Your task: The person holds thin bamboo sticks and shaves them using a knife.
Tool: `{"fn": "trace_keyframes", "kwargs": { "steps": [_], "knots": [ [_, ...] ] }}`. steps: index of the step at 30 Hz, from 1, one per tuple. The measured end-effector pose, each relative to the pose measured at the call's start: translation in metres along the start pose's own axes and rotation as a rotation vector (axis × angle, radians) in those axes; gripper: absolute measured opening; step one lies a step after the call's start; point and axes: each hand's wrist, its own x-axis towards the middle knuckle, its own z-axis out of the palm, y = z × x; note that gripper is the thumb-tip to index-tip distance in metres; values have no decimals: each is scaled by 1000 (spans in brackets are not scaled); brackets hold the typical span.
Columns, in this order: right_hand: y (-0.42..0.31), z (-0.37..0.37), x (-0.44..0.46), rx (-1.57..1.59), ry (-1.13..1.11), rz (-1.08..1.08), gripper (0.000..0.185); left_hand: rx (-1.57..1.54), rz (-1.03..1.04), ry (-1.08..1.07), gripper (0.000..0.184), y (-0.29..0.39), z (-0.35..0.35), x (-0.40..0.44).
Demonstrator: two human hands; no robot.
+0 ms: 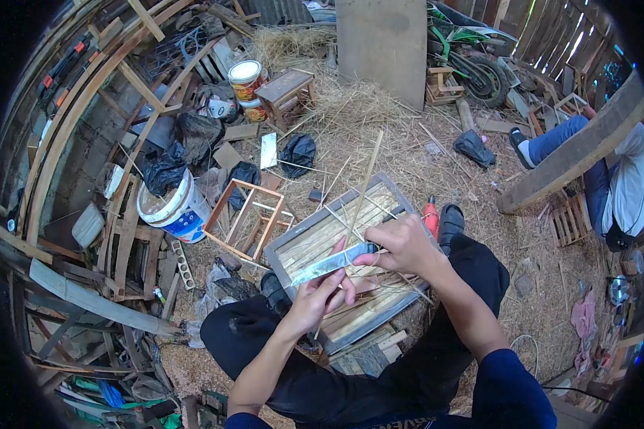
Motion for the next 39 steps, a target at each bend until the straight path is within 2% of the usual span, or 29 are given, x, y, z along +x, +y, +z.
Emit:
{"fn": "trace_keyframes", "kwargs": {
  "steps": [5,8,13,17,20,23,27,34,39],
  "knots": [
    [3,-3,-5,-73,61,-58,50,-105,-44,-6,57,-3,3,-4],
    [11,-18,-7,-122,83,-4,49,-95,-22,-67,56,-6,-7,-9],
    [36,-44,-22,-173,154,255,44,-143,-30,-47,51,-7,-15,-18],
    [33,-27,-36,-161,100,243,41,-42,-35,5,49,-21,-26,-23],
    [31,-23,-40,-100,65,265,39,-78,-54,-19,50,-19,-31,-22],
    [23,-25,-29,-167,42,224,43,-123,20,2,51,-6,-20,-16],
    [16,-13,-18,-96,33,174,45,-109,69,108,50,6,-16,-6],
    [11,3,-8,-29,49,165,45,-100,171,136,48,20,-12,0],
    [-2,9,2,48,33,79,43,-118,122,126,55,11,-14,5]
  ]
}}
